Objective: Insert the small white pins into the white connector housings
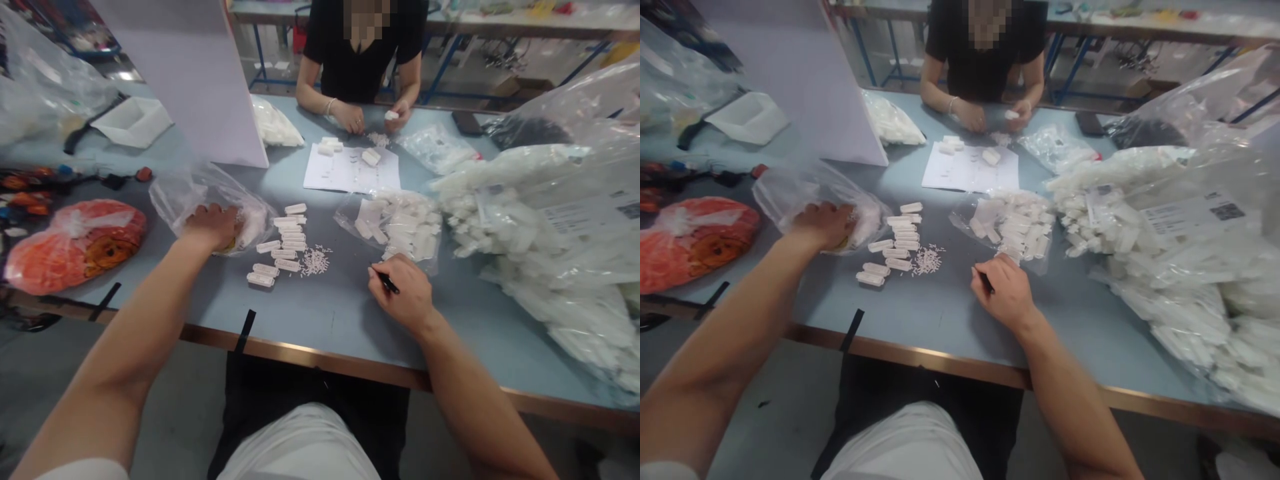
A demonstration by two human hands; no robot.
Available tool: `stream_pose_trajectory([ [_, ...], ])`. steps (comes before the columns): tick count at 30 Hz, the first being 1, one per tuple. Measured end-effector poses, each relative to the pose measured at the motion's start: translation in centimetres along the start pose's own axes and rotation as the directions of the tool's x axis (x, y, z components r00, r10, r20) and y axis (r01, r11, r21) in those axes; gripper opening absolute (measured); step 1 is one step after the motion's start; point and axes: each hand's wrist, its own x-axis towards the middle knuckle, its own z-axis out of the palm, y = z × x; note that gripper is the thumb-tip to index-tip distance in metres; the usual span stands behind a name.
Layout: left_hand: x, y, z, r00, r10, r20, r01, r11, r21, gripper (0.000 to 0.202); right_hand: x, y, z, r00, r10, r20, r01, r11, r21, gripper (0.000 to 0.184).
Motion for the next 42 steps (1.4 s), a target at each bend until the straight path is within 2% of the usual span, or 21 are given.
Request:
stream_pose_trajectory([
  [7,-0.3,0.4,-0.1,0.996,0.083,-0.032,-0.084,0.996,-0.033,0.048,0.1,0.0,-0.2,0.997,0.066,0.034,-0.066,0.998,-0.012,0.007],
  [14,0.6,-0.2,0.2,0.996,0.084,-0.013,-0.085,0.994,-0.068,0.048,1.0,1.9,-3.3,0.969,0.226,-0.102,-0.235,0.967,-0.095,0.025],
  [16,1.2,-0.4,0.2,0.994,0.108,0.012,-0.106,0.992,-0.072,0.048,1.1,2.8,-4.2,0.962,0.274,-0.016,-0.274,0.957,-0.094,0.022],
  [18,1.8,-0.5,0.2,0.992,0.127,0.027,-0.125,0.989,-0.075,0.046,1.1,3.5,-4.8,0.937,0.3,0.177,-0.29,0.954,-0.079,0.018],
  [20,2.3,-0.5,0.1,0.99,0.134,0.032,-0.131,0.988,-0.078,0.045,1.0,3.7,-5.1,0.865,0.32,0.386,-0.298,0.947,-0.117,0.016],
  [22,2.5,-0.4,0.1,0.991,0.127,0.033,-0.124,0.989,-0.081,0.046,0.9,3.3,-5.0,0.777,0.355,0.519,-0.277,0.934,-0.225,0.015],
  [24,2.6,-0.4,0.1,0.993,0.113,0.033,-0.11,0.991,-0.081,0.048,0.9,2.6,-4.7,0.721,0.39,0.573,-0.22,0.913,-0.345,0.024],
  [26,2.4,-0.3,0.1,0.995,0.092,0.03,-0.089,0.993,-0.079,0.05,1.0,1.8,-4.3,0.691,0.413,0.594,-0.163,0.889,-0.428,0.032],
  [28,2.0,-0.2,0.1,0.998,0.063,0.026,-0.061,0.995,-0.078,0.052,1.2,1.2,-3.9,0.672,0.42,0.609,-0.127,0.877,-0.464,0.029],
  [31,1.5,-0.1,0.1,0.999,0.042,0.029,-0.039,0.996,-0.083,0.052,1.3,0.9,-3.6,0.669,0.393,0.631,-0.113,0.893,-0.436,0.019],
  [35,1.3,0.0,0.1,0.997,0.07,0.037,-0.067,0.994,-0.087,0.048,1.1,0.8,-3.1,0.693,0.338,0.637,-0.118,0.925,-0.362,0.011],
  [42,1.0,0.5,-0.2,0.994,0.105,0.022,-0.104,0.994,-0.043,0.046,0.8,0.6,-2.2,0.719,0.265,0.642,-0.145,0.961,-0.235,0.013],
])
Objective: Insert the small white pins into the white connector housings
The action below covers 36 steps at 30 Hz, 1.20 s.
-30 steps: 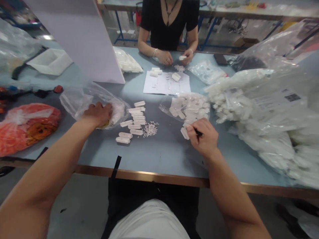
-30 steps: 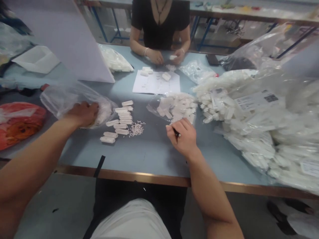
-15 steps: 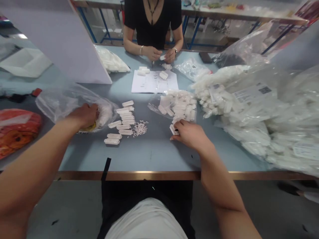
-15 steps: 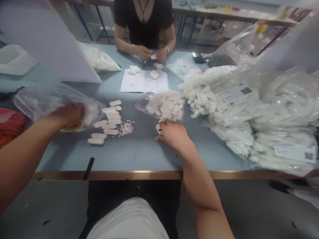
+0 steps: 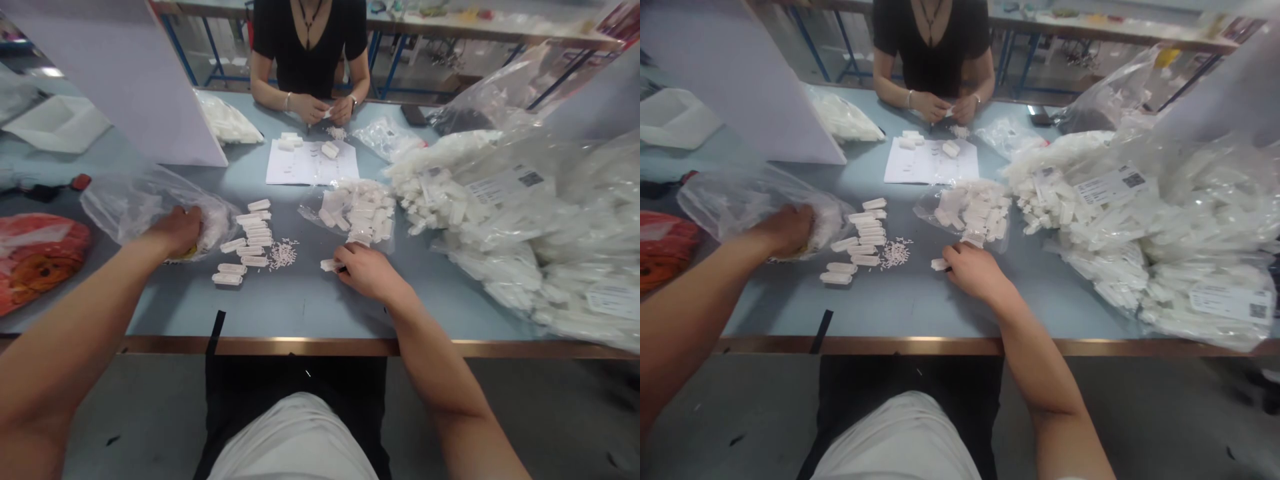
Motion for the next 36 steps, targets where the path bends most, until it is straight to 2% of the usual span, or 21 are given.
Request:
stream_pose_trajectory([
  [8,-0.2,0.2,-0.1,1.0,0.011,0.004,-0.011,1.0,0.004,0.042,0.5,-0.3,0.6,1.0,0.003,0.019,-0.006,0.992,0.129,0.026],
  [13,0.3,-0.3,0.2,0.999,0.039,-0.01,-0.039,0.999,-0.015,0.035,0.5,-1.3,0.5,0.999,0.007,0.036,-0.007,1.0,0.011,0.035],
  [16,1.0,-0.8,0.3,0.999,0.047,-0.009,-0.048,0.998,-0.036,0.03,0.4,-2.0,0.4,0.997,-0.04,0.063,0.043,0.999,-0.033,0.035],
  [21,1.6,-1.5,0.1,0.999,0.039,-0.036,-0.042,0.994,-0.096,0.024,0.1,-1.7,0.0,0.982,-0.174,0.074,0.159,0.971,0.18,0.03],
  [23,1.4,-1.6,-0.2,0.999,0.024,-0.047,-0.029,0.992,-0.124,0.023,0.0,-1.2,0.1,0.977,-0.204,0.062,0.184,0.954,0.238,0.035],
  [26,1.1,-1.7,-0.6,0.998,-0.009,-0.065,-0.003,0.984,-0.18,0.023,-0.1,-0.7,0.6,0.974,-0.219,0.064,0.203,0.959,0.2,0.055],
  [28,0.8,-1.7,-0.9,0.996,-0.039,-0.08,0.02,0.974,-0.228,0.022,0.0,-0.7,1.0,0.974,-0.213,0.07,0.202,0.969,0.144,0.058],
  [33,0.1,-1.9,-1.3,0.986,-0.132,-0.1,0.083,0.916,-0.392,0.017,0.2,-1.4,1.2,0.979,-0.193,0.07,0.189,0.98,0.069,0.049],
  [36,0.2,-2.1,-1.0,0.979,-0.194,-0.068,0.128,0.834,-0.537,0.021,0.1,-1.7,0.9,0.981,-0.187,0.052,0.184,0.982,0.048,0.041],
])
